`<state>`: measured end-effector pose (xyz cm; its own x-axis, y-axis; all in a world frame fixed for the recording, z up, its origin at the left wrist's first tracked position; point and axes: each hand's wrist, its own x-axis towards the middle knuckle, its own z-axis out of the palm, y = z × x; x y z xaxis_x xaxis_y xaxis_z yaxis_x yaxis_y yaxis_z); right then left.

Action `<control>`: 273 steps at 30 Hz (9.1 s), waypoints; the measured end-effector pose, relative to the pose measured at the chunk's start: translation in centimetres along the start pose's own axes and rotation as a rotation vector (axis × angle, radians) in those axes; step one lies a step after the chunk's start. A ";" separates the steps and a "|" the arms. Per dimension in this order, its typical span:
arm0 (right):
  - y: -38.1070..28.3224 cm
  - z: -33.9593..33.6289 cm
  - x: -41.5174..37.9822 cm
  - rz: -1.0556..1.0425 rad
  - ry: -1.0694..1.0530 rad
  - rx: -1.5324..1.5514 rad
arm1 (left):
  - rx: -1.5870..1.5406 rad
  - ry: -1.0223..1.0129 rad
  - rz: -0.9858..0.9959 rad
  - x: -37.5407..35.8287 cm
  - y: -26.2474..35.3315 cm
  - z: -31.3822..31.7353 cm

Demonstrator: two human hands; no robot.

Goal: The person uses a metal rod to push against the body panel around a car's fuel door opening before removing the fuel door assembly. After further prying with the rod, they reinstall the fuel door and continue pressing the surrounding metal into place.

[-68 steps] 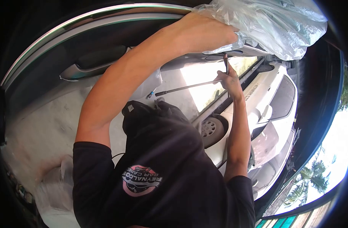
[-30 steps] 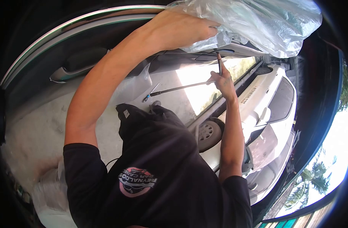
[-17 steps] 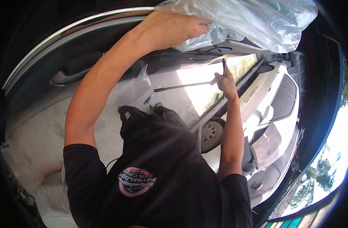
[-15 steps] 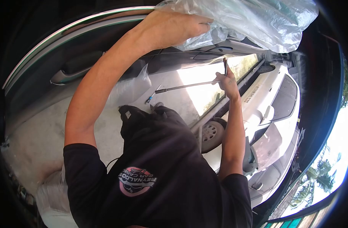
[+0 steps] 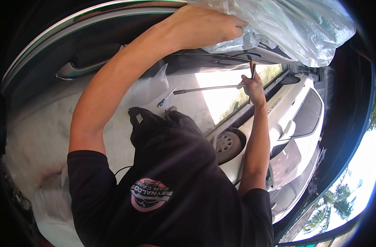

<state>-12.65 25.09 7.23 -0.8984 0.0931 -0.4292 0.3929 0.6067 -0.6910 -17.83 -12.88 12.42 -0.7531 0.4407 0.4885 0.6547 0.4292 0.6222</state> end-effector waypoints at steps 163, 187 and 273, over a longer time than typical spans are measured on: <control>16.0 -5.0 10.2 -0.596 -0.382 0.569 | 0.846 -0.142 0.055 13.9 10.0 28.1; 11.7 -5.0 7.3 -0.429 -0.344 0.299 | 0.587 -0.201 -0.147 6.5 9.7 13.1; 13.7 -6.3 7.8 -0.360 -0.412 0.455 | 0.422 -0.392 -0.187 13.8 9.8 21.3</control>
<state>-15.49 39.10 -1.93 -0.8758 -0.4118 -0.2516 0.2096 0.1452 -0.9670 -20.47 14.19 12.21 -0.8305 0.5510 0.0821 0.5430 0.7679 0.3399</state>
